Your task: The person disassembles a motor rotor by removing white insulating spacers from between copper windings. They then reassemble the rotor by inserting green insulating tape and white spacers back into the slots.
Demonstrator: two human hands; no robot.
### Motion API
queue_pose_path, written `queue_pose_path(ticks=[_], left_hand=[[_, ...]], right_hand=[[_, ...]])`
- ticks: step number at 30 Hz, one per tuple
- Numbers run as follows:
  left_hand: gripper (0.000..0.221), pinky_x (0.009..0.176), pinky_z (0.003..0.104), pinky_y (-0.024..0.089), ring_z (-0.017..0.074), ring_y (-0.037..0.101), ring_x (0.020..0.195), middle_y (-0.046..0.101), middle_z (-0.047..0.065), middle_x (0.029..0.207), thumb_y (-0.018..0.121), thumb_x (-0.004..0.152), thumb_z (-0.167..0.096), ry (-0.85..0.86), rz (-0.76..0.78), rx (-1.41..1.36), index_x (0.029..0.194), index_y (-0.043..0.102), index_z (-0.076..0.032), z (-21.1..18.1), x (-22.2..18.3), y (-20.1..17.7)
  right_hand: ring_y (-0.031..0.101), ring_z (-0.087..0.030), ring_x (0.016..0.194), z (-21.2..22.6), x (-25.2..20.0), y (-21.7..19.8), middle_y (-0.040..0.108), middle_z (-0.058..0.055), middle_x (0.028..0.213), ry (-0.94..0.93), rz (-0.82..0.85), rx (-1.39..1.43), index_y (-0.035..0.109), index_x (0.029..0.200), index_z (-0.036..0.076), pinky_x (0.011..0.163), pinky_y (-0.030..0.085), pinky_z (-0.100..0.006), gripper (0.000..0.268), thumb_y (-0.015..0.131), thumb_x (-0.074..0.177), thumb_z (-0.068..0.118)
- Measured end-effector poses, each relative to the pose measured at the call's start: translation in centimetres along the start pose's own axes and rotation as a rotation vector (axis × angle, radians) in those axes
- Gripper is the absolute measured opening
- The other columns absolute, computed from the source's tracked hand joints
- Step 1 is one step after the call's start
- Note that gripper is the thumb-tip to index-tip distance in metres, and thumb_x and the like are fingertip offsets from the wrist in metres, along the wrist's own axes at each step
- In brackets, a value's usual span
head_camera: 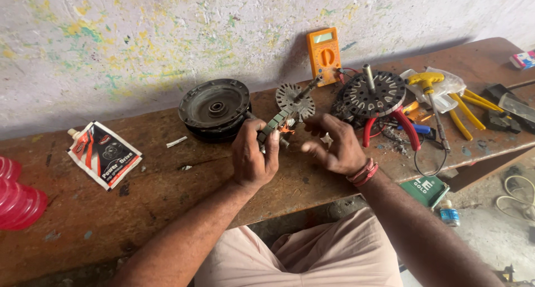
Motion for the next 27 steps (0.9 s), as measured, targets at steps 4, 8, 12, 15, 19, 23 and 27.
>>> queue_pose_path(ticks=[4,8,12,15,19,23,27], left_hand=[[0.020,0.070,0.038,0.050,0.0237,0.060,0.083,0.057,0.015,0.097,0.057,0.108,-0.015,0.031,0.017,-0.031,0.115,0.048,0.001,0.1,-0.3,0.4],[0.019,0.074,0.041,0.049,0.0249,0.058,0.085,0.056,0.016,0.098,0.056,0.107,-0.013,0.075,0.112,-0.117,0.117,0.047,0.002,1.1,-0.4,0.3],[0.025,0.072,0.039,0.054,0.0245,0.063,0.083,0.061,0.017,0.101,0.059,0.105,-0.013,0.218,0.236,-0.119,0.118,0.047,0.005,1.7,-0.1,0.0],[0.029,0.070,0.038,0.057,0.0249,0.067,0.082,0.064,0.015,0.097,0.063,0.103,-0.016,0.237,0.248,-0.137,0.118,0.049,0.005,1.2,-0.1,0.3],[0.043,0.077,0.040,0.059,0.0292,0.070,0.089,0.066,0.020,0.104,0.063,0.104,-0.018,0.268,0.260,-0.082,0.131,0.046,0.010,0.3,0.3,-0.4],[0.049,0.076,0.039,0.060,0.0278,0.072,0.088,0.068,0.020,0.104,0.061,0.100,-0.016,0.195,0.327,-0.077,0.139,0.049,0.011,0.2,1.4,-0.5],[0.050,0.077,0.040,0.060,0.0281,0.070,0.088,0.066,0.020,0.103,0.061,0.099,-0.017,0.242,0.324,-0.044,0.139,0.050,0.011,-0.4,1.2,-0.2]], right_hand=[[0.074,-0.024,0.084,-0.2,0.9,1.4,0.073,-0.015,0.100,0.107,0.012,0.059,0.053,0.128,-0.007,0.072,0.059,-0.034,0.058,0.083,0.086,0.020],[0.075,-0.022,0.078,-0.9,0.7,1.4,0.073,-0.012,0.092,0.143,0.014,0.112,0.057,0.112,-0.001,0.068,0.059,-0.032,0.044,0.085,0.084,0.017],[0.074,-0.021,0.076,-1.1,-0.1,1.3,0.074,-0.010,0.090,0.170,-0.009,0.062,0.059,0.105,0.002,0.068,0.057,-0.032,0.031,0.083,0.088,0.011],[0.075,-0.022,0.082,-1.0,0.0,1.3,0.068,-0.010,0.094,0.097,-0.013,0.025,0.058,0.107,0.002,0.070,0.060,-0.031,0.028,0.077,0.086,0.006],[0.069,-0.023,0.077,-0.8,-0.2,1.4,0.068,-0.013,0.097,0.148,-0.007,0.024,0.057,0.110,-0.001,0.066,0.056,-0.033,0.033,0.078,0.086,0.007],[0.067,-0.023,0.075,-0.4,-0.2,0.7,0.067,-0.012,0.092,0.115,-0.013,0.043,0.060,0.107,0.000,0.066,0.054,-0.035,0.023,0.073,0.093,0.013],[0.063,-0.023,0.070,-0.4,-0.4,0.3,0.065,-0.011,0.084,0.066,0.052,0.089,0.066,0.103,0.001,0.064,0.050,-0.037,0.022,0.064,0.099,0.023]])
Point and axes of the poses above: each hand's wrist, its own x-axis towards the middle knuckle, its own y-axis out of the palm, z = x × y, the point moved 4 cm from there along x, towards the middle knuckle
